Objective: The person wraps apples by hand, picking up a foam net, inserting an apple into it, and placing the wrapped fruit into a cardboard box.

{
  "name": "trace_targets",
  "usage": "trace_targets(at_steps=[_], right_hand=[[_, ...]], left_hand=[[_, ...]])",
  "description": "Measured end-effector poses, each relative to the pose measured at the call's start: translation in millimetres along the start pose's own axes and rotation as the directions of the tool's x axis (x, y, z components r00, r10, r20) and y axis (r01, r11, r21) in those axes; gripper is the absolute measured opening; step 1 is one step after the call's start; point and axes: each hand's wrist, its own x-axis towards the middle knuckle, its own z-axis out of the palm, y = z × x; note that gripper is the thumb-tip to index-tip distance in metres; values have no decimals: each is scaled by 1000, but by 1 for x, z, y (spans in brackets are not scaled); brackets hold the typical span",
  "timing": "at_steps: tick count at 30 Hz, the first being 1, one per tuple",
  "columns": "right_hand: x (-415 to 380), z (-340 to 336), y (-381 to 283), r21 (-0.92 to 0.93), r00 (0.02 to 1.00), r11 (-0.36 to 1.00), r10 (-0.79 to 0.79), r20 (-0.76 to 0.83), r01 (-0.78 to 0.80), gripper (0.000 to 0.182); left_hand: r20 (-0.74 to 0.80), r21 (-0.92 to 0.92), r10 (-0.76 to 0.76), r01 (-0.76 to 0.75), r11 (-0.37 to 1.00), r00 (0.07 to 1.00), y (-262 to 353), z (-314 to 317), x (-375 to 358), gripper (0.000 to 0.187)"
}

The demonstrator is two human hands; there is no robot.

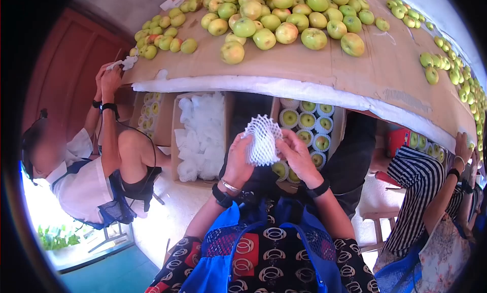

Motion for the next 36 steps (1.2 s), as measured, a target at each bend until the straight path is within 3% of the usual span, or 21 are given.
trace_targets(at_steps=[3,5,6,8,11,15,18,21,23,24,25,27,29,33,35,36], right_hand=[[6,3,19,0,995,997,82,55,-82,23],[8,1,29,206,997,976,66,32,-71,21],[9,0,27,205,997,976,66,30,-71,21],[10,-6,23,488,996,868,87,26,-89,25],[6,-10,8,633,994,767,102,45,-107,31],[7,-9,4,764,991,631,84,103,-133,35],[10,-8,11,748,991,652,41,129,-124,34],[9,-2,15,705,992,700,37,117,-109,34],[10,0,19,686,996,724,81,22,-74,34],[8,-1,11,698,996,710,66,59,-88,35],[9,-2,12,693,997,716,54,59,-79,35],[9,-2,14,703,995,704,93,41,-95,36],[8,2,9,718,996,691,71,47,-83,34],[8,4,13,690,985,705,148,84,-164,33],[7,1,24,720,969,650,136,204,-243,32],[5,7,23,701,970,671,155,188,-243,33]], left_hand=[[20,-51,-1,2,999,1000,7,2,1,28],[-34,-52,-23,21,998,999,4,6,2,28],[-33,-52,-24,23,998,999,6,6,2,28],[119,-71,-156,165,984,981,8,10,1,28],[158,-32,-207,214,976,966,10,15,-9,30],[288,-122,-157,199,972,945,-2,5,-5,34],[292,-193,-194,256,947,937,7,22,-7,42],[237,-138,-136,172,975,962,6,29,-14,46],[138,188,4,-30,982,990,6,33,-16,51],[147,244,68,-103,964,987,7,35,-16,62],[159,241,76,-113,964,984,7,34,-17,62],[293,339,167,-266,902,941,5,27,-18,76],[425,514,132,-359,779,895,11,30,-20,88],[492,616,81,-412,672,867,10,30,-22,91],[355,614,33,-260,745,934,2,24,-16,85],[386,513,90,-295,806,918,4,28,-17,78]])
